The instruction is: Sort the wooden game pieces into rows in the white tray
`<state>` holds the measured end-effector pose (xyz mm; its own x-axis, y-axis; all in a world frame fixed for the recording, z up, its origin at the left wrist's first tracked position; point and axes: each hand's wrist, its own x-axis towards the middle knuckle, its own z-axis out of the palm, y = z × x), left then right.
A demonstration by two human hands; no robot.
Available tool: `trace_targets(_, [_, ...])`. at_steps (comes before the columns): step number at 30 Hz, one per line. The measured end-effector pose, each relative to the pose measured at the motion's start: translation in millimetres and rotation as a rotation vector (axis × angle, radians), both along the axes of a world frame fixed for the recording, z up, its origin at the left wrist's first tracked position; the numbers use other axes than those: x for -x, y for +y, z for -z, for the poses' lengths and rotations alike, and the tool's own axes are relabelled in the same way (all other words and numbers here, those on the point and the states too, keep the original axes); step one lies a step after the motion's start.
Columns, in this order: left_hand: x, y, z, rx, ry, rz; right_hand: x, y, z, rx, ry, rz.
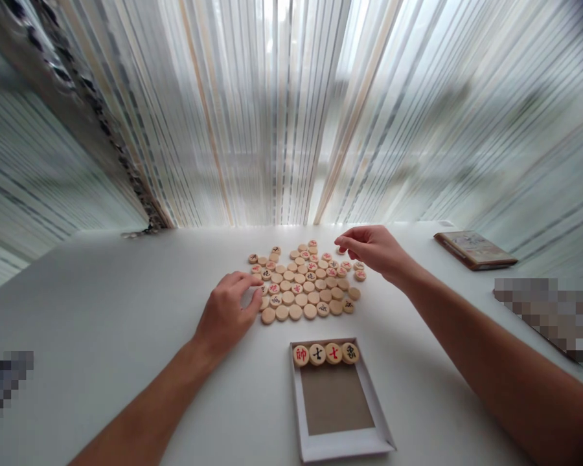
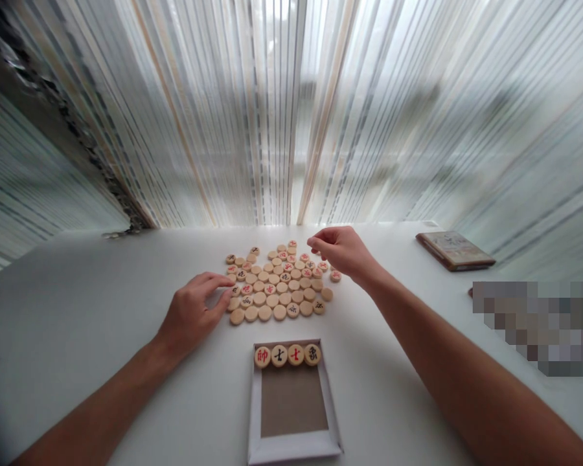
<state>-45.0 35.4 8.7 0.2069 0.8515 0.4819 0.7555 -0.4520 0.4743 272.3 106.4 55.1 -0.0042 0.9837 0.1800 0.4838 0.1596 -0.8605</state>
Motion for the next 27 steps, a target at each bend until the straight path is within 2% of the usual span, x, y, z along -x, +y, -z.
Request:
trace_targets(4, [-7.2,1.8,2.4,-0.001,0.01,0.029,-19.1,9.2,0.0,-0.001,-0.164,0.04])
trace_targets(8, [-11.2,0.3,2.8,-0.02,0.035,0.059,-26.1,13.0,3.2,-0.016,-0.33,0.027])
trace_targets(19, [-14.3,-3.4,5.2,-0.075,0.018,0.099,4.8,10.6,42.8,-0.183,-0.569,-0.134])
trace_targets(27, [-12.5,-5.0,4.0,-0.071,-0.014,0.105,-0.4,15.1,43.7,-0.146,-0.592,-0.124])
